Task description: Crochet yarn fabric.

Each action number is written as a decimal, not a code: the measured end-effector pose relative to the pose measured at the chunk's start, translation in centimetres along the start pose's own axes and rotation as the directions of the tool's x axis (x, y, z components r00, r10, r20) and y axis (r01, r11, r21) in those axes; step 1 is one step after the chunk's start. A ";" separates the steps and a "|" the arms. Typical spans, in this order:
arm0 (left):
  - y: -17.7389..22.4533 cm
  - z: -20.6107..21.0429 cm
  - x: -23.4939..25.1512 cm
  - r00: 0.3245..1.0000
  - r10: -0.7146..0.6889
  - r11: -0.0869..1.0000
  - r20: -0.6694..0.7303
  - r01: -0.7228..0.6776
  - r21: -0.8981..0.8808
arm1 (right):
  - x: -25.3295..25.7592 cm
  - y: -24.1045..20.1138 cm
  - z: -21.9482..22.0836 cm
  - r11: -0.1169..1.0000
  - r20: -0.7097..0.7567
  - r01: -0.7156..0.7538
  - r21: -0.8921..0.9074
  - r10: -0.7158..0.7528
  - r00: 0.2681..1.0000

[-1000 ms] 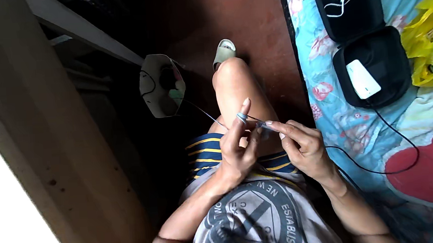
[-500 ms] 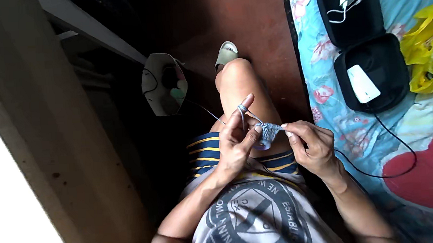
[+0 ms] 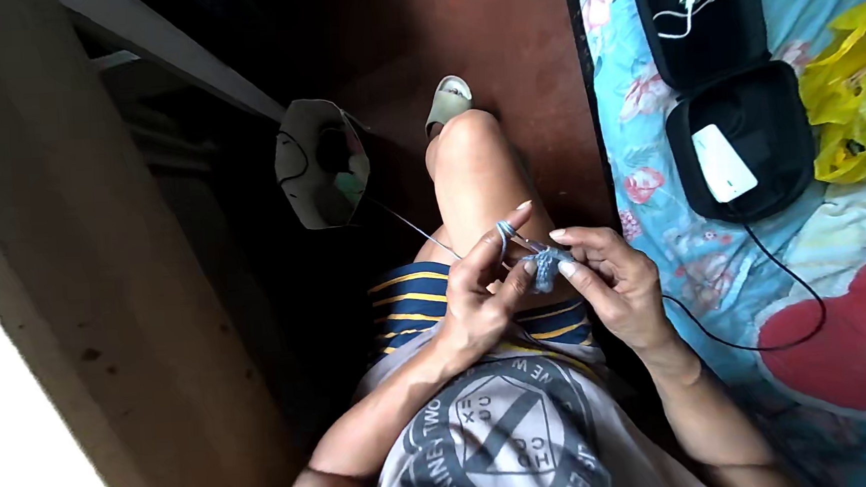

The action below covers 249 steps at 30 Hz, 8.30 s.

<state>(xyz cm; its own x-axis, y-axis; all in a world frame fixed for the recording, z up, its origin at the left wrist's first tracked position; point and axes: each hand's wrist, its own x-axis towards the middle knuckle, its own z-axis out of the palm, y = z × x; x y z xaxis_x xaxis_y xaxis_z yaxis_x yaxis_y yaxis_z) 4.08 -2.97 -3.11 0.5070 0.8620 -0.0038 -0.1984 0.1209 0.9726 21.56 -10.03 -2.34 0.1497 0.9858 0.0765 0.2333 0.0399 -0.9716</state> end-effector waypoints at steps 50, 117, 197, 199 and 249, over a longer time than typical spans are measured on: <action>-1.0 0.9 -0.3 0.962 0.238 0.969 -0.131 -0.225 0.105 | 0.0 -1.3 1.5 1.000 -0.068 -0.013 0.024 0.014 0.998; -1.4 0.8 0.1 0.907 0.409 0.893 -0.100 -0.376 0.246 | 1.0 -2.4 2.1 0.959 -0.019 -0.143 0.246 0.152 0.988; -0.4 -1.2 1.3 0.980 -0.106 0.993 -0.166 0.112 0.026 | 1.0 2.0 0.1 0.656 0.137 0.303 -0.692 -0.293 0.946; -0.3 -1.2 1.3 0.981 -0.098 0.995 -0.169 0.102 0.020 | 1.0 2.0 0.2 0.658 0.133 0.306 -0.688 -0.300 0.945; -0.3 -1.0 1.4 0.961 -0.214 0.974 -0.172 0.198 -0.108 | -0.1 1.7 -0.1 0.649 0.102 0.253 -0.718 -0.262 0.960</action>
<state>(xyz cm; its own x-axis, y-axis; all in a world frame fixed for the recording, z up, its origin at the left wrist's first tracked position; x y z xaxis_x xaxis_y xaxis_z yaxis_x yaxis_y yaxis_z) 4.00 -1.26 -3.65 0.3852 0.8877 -0.2522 -0.1839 0.3416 0.9217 22.01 -10.05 -3.98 -0.0153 0.9520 0.3056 0.8787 0.1586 -0.4502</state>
